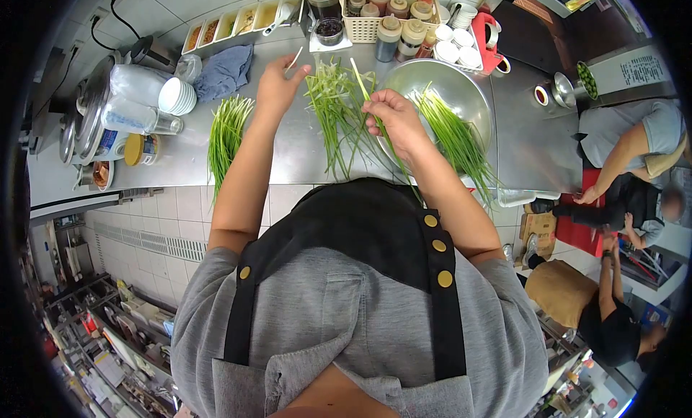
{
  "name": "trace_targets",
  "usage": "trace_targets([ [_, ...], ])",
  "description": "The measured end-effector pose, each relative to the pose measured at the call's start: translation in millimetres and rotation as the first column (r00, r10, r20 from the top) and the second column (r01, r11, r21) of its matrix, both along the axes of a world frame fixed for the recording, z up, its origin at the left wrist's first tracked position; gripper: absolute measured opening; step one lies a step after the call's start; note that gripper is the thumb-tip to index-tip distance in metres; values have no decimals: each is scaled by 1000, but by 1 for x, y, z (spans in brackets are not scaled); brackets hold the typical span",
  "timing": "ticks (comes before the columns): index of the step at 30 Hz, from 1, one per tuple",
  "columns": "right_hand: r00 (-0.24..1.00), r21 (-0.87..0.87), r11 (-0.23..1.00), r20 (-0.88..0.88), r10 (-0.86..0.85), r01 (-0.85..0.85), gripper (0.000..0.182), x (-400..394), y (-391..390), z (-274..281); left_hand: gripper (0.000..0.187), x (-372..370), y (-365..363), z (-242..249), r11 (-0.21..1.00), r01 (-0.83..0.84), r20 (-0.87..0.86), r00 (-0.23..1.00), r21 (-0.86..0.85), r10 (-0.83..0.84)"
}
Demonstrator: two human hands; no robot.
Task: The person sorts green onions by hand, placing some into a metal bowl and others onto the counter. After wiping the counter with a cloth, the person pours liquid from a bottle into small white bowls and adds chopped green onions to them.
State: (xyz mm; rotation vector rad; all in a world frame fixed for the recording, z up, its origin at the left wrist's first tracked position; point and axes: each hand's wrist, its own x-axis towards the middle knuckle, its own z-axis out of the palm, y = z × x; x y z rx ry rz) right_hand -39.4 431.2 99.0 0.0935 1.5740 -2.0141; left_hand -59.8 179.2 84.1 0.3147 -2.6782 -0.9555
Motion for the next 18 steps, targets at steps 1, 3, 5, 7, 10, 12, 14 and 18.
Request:
trace_targets([
  [1,1000,17,1000,-19,-16,16,9,1,-2,7,37,1,1,4,996,42,-57,998,77,-38],
  [3,999,34,999,-32,-35,36,9,2,-5,11,39,9,7,10,984,91,-108,991,153,-75],
  [5,998,-29,1000,-58,9,-11,8,-1,-8,10,38,30,35,42,612,202,-56,967,765,-249],
  [7,998,-77,996,-43,37,-40,8,-2,-16,14,36,40,54,51,535,244,-75,945,808,-319],
  [10,995,-158,983,-4,96,-95,11,1,-26,18,29,43,60,57,483,270,-75,920,833,-386],
  [12,992,-192,974,15,129,-124,15,5,-29,19,25,34,51,47,485,275,-166,952,830,-256],
  [14,985,-81,983,23,168,-166,20,12,-29,20,22,34,40,58,381,249,-202,966,890,-159],
  [18,962,-62,960,19,274,-272,20,28,-22,0,18,43,-12,87,253,327,-370,918,911,146],
])
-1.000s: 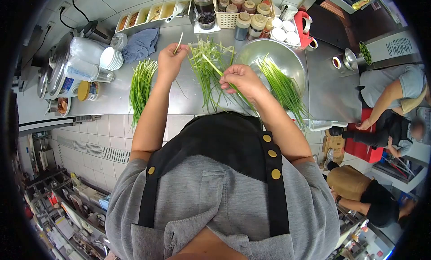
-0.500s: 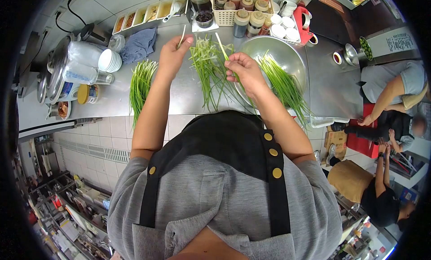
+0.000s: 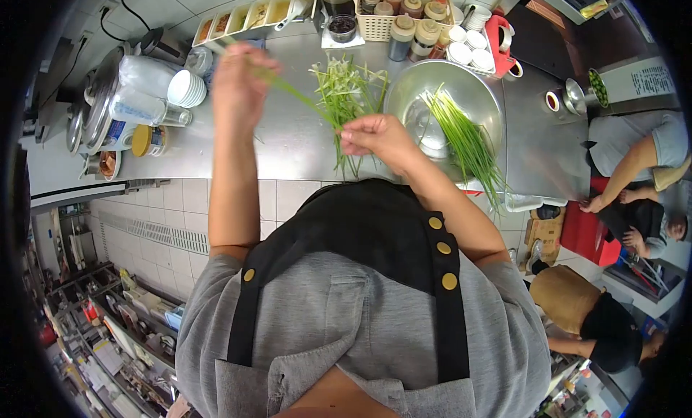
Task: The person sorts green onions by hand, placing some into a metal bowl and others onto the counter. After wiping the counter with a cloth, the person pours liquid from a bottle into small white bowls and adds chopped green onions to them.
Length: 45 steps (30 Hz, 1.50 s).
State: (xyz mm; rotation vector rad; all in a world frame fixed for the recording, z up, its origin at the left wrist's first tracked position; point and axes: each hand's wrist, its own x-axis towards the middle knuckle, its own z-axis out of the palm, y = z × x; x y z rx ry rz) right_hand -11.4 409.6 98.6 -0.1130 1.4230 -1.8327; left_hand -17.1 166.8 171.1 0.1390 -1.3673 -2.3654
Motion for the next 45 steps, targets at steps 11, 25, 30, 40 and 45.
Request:
trace_targets([
  [11,986,279,954,-153,-66,107,16,-3,71,-29,25,88,-169,63,252,111,257,690,-961,676],
  [25,905,324,845,-163,-393,425,22,-16,112,-26,37,-7,-241,-162,362,800,843,303,-479,444],
  [30,875,301,821,-171,-454,485,23,-21,135,-35,48,10,-221,-119,403,729,806,346,-553,480],
  [40,789,315,723,-241,-566,615,19,-36,161,-37,53,41,-243,-135,535,619,818,423,-575,391],
  [45,787,334,713,-252,-562,616,18,-35,163,-39,43,46,-213,-177,-91,602,418,647,-793,638],
])
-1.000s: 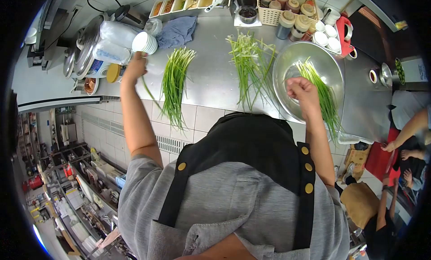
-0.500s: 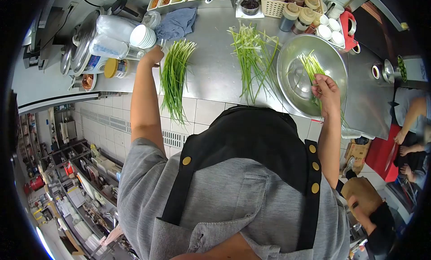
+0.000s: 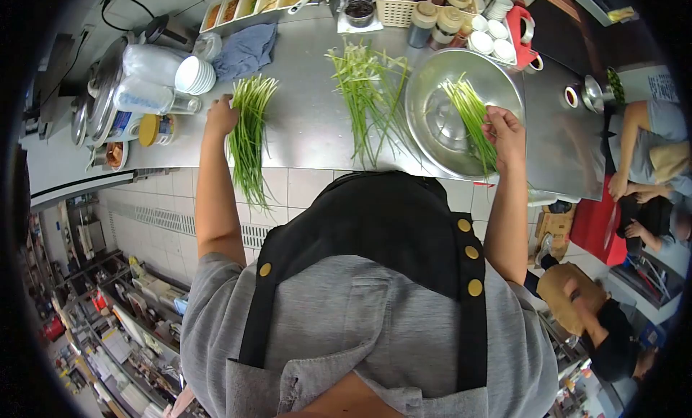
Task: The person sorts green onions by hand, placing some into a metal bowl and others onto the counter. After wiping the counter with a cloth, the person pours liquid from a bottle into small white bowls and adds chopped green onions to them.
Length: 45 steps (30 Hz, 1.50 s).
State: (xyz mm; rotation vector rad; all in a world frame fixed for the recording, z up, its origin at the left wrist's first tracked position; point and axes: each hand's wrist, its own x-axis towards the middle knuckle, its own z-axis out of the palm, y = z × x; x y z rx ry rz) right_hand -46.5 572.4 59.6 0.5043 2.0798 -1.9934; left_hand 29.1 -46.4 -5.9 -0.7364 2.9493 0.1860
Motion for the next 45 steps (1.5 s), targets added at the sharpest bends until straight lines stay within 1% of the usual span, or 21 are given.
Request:
trace_targets([
  [2,1000,-13,1000,11,3,-3,18,2,-5,-1,33,-11,57,17,996,79,-294,954,49,-61],
  [3,1000,-9,1000,9,0,1,18,2,-8,-2,26,-21,75,9,949,175,-347,935,262,-77],
  [4,1000,-14,1000,14,11,-11,18,3,-12,-3,22,-29,101,3,918,232,-377,921,323,-100],
  [9,998,-20,998,14,60,-59,19,11,-28,4,24,-71,213,-16,872,311,-363,916,378,-169],
  [11,997,-25,997,31,68,-67,22,15,-27,4,25,-87,234,-23,897,108,-203,979,429,-20],
  [15,996,-28,996,29,82,-81,21,25,-27,9,26,-104,241,-39,921,67,-134,991,384,-16],
  [18,995,-12,995,7,100,-100,19,26,-34,8,26,-105,228,-43,852,-6,-123,989,523,83],
  [20,984,22,986,-68,165,-164,16,26,-47,3,23,-101,223,-43,643,89,-232,962,761,141],
  [21,973,13,977,-88,211,-211,16,26,-58,1,23,-98,225,-39,643,93,-235,962,760,139],
  [23,920,86,930,-141,365,-356,18,26,-87,5,16,-82,237,12,156,50,-84,973,986,214],
  [25,853,153,902,-292,432,-405,20,26,-124,13,14,-66,254,53,56,43,-53,979,997,195],
  [26,853,156,901,-292,434,-405,20,26,-140,17,12,-59,261,65,-42,32,-24,984,999,176],
  [29,870,36,895,-218,442,-445,20,19,-164,20,13,-45,275,79,-114,110,-94,986,987,141],
  [31,882,-86,889,-196,428,-451,19,12,-169,12,14,-41,272,87,-62,162,-150,975,985,164],
  [35,865,3,877,-163,474,-480,19,10,-161,9,15,-48,251,92,44,200,-205,954,979,217],
  [37,857,-13,867,-159,490,-498,17,13,-158,12,19,-51,247,88,118,267,-284,945,957,166],
  [39,846,10,854,-131,517,-520,16,16,-154,16,19,-53,246,80,358,466,-497,867,809,-7],
  [40,833,31,838,-103,544,-544,16,17,-151,17,19,-51,249,82,356,468,-497,867,809,-10],
  [41,835,32,841,-103,541,-541,16,18,-148,14,17,-46,253,86,667,567,-581,778,483,-239],
  [42,827,41,829,-51,560,-558,15,20,-144,9,17,-44,256,87,802,595,-542,689,44,-481],
  [45,844,13,844,12,536,-536,14,26,-128,-14,18,-52,249,39,850,514,-535,753,115,-383],
])
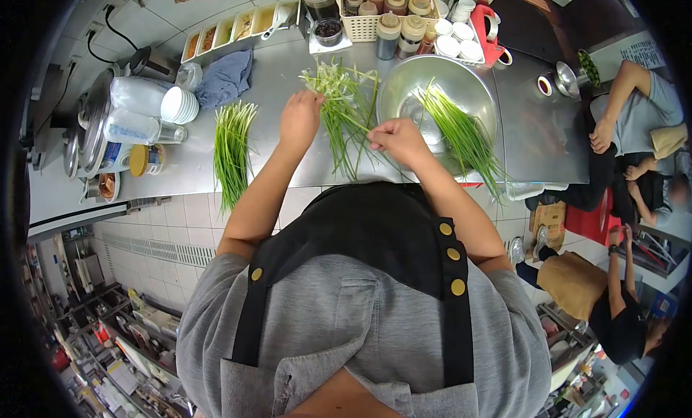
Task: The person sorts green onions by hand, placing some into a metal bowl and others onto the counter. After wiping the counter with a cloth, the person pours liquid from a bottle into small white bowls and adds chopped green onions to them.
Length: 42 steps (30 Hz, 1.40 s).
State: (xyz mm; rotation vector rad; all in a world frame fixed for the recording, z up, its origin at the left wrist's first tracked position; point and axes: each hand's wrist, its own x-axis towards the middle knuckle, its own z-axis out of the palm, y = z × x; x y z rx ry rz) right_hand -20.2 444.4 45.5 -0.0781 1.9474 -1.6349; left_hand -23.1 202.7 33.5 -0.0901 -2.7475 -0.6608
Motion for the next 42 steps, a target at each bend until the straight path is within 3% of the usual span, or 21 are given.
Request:
trace_targets([
  [1,999,-24,999,29,-44,45,14,2,7,-5,18,-3,-2,-21,1000,2,1,1000,1,-2],
  [3,982,-89,986,137,-127,140,14,6,20,0,22,-4,-5,-54,997,65,411,909,33,-73],
  [4,949,-143,960,245,-199,239,15,9,26,3,22,-2,-5,-52,997,66,415,907,34,-74],
  [7,917,-113,936,266,-296,335,17,10,41,18,21,-4,-13,-47,989,144,477,868,28,-140],
  [9,879,-76,902,273,-391,424,20,12,47,23,19,-16,-34,-50,930,-189,397,916,316,51],
  [10,878,-74,902,276,-391,425,20,13,49,20,19,-24,-37,-51,930,-190,400,915,316,51],
  [12,886,-120,898,262,-383,424,23,12,50,12,24,-42,-41,-50,917,-359,507,831,176,228],
  [15,899,-126,919,290,-327,374,20,11,42,20,31,-60,-35,-64,914,-402,626,727,53,283],
  [19,898,-168,906,287,-332,389,17,10,41,26,32,-65,-43,-84,921,-386,598,749,45,285],
  [21,886,-106,904,270,-376,415,14,11,41,33,30,-61,-45,-76,866,-468,681,694,177,235],
  [25,878,-149,890,299,-374,430,12,6,39,27,29,-60,-37,-74,845,-427,674,730,323,111],
  [27,901,-180,899,263,-346,398,11,4,32,26,23,-59,-31,-72,798,-336,574,819,499,-14],
  [31,915,-169,913,233,-328,370,12,2,17,27,27,-44,-28,-57,895,-301,397,904,328,159],
  [35,977,-212,956,121,-178,200,10,7,-8,25,27,-5,3,3,727,-57,335,910,684,-243],
  [37,991,-231,968,111,-76,100,13,9,-19,19,26,20,31,28,540,18,254,869,841,-424],
  [42,995,-192,979,57,82,-70,19,16,-35,22,16,44,24,30,442,-105,252,923,891,-291],
])
